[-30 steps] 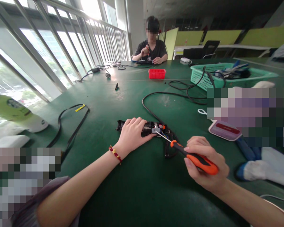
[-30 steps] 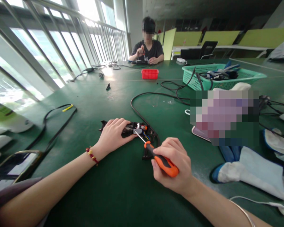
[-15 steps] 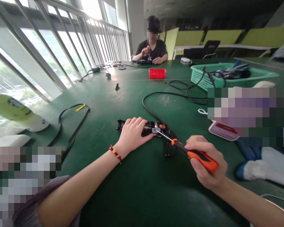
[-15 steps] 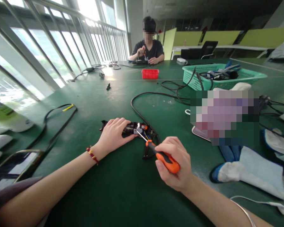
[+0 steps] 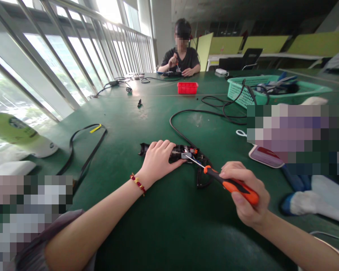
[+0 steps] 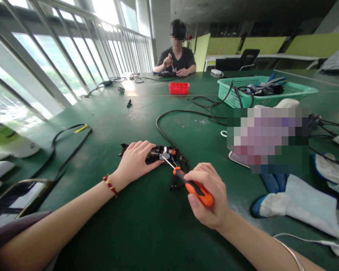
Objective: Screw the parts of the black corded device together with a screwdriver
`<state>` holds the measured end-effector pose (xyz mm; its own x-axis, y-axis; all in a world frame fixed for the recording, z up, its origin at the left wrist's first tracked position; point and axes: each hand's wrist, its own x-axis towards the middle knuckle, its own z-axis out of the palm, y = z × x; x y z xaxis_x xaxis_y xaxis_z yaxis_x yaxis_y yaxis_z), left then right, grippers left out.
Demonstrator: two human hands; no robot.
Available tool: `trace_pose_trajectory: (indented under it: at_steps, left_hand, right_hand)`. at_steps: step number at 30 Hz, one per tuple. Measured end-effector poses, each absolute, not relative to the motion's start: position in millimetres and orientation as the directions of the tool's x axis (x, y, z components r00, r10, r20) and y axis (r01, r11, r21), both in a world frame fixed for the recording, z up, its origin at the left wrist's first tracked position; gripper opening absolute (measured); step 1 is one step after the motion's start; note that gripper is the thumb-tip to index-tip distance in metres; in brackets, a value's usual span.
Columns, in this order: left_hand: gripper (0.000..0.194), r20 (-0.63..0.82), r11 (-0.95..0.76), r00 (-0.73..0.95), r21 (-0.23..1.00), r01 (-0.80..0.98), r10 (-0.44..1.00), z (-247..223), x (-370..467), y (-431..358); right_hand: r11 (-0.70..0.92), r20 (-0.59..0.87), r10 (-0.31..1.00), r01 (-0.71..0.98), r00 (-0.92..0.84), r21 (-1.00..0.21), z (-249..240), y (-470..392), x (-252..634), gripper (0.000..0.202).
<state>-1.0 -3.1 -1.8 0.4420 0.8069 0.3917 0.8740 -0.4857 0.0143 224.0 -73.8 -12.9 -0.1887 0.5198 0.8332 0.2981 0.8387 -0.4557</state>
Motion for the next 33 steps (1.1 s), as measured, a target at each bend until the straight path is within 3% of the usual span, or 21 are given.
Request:
trace_pose_trajectory:
  at_steps: [3, 6, 10, 12, 15, 20, 23, 30, 33]
  left_hand:
    - [0.045, 0.392, -0.479, 0.438, 0.008, 0.878, 0.809, -0.7, -0.2, -3.3]
    - [0.045, 0.394, -0.472, 0.435, -0.002, 0.881, 0.810, 0.4, 0.5, -3.7]
    - [0.043, 0.393, -0.451, 0.423, -0.023, 0.892, 0.817, 0.6, 3.4, -2.4]
    - [0.042, 0.400, -0.425, 0.405, -0.042, 0.904, 0.822, 0.1, 5.8, 0.0]
    - [0.043, 0.412, -0.383, 0.378, -0.073, 0.921, 0.829, -0.7, 9.3, 6.6]
    - [0.043, 0.416, -0.338, 0.351, -0.105, 0.935, 0.839, -1.5, 12.3, 19.7]
    - [0.043, 0.424, -0.343, 0.358, -0.114, 0.932, 0.832, -2.4, 12.9, 23.1]
    - [0.045, 0.444, -0.367, 0.378, -0.115, 0.923, 0.812, -4.0, 12.2, 21.8]
    - [0.043, 0.445, -0.379, 0.388, -0.113, 0.919, 0.807, -3.8, 11.6, 21.3]
  right_hand:
    - [0.785, 0.794, 0.593, 0.318, -0.135, -0.532, -1.3, -76.2, 222.3, 0.026]
    - [0.591, 0.598, 0.790, 0.424, -0.132, -0.687, 26.4, -74.2, 219.0, 0.023]
    - [0.409, 0.450, 0.891, 0.521, -0.053, -0.749, 75.3, -56.7, 212.9, 0.015]
    - [0.367, 0.395, 0.915, 0.588, -0.088, -0.721, 97.4, -45.9, 209.3, 0.019]
    - [0.351, 0.289, 0.932, 0.751, -0.220, -0.559, 121.3, -34.9, 205.0, 0.009]
    - [0.291, 0.112, 0.957, 0.859, -0.269, -0.422, 138.3, -22.2, 203.4, 0.039]
    - [0.274, 0.065, 0.961, 0.891, -0.269, -0.362, 149.1, -7.9, 200.2, 0.036]
    - [0.329, 0.066, 0.943, 0.886, -0.326, -0.327, 174.3, 23.5, 169.9, 0.002]
    - [0.382, 0.140, 0.924, 0.836, -0.356, -0.393, 170.3, 24.4, 158.0, 0.020]
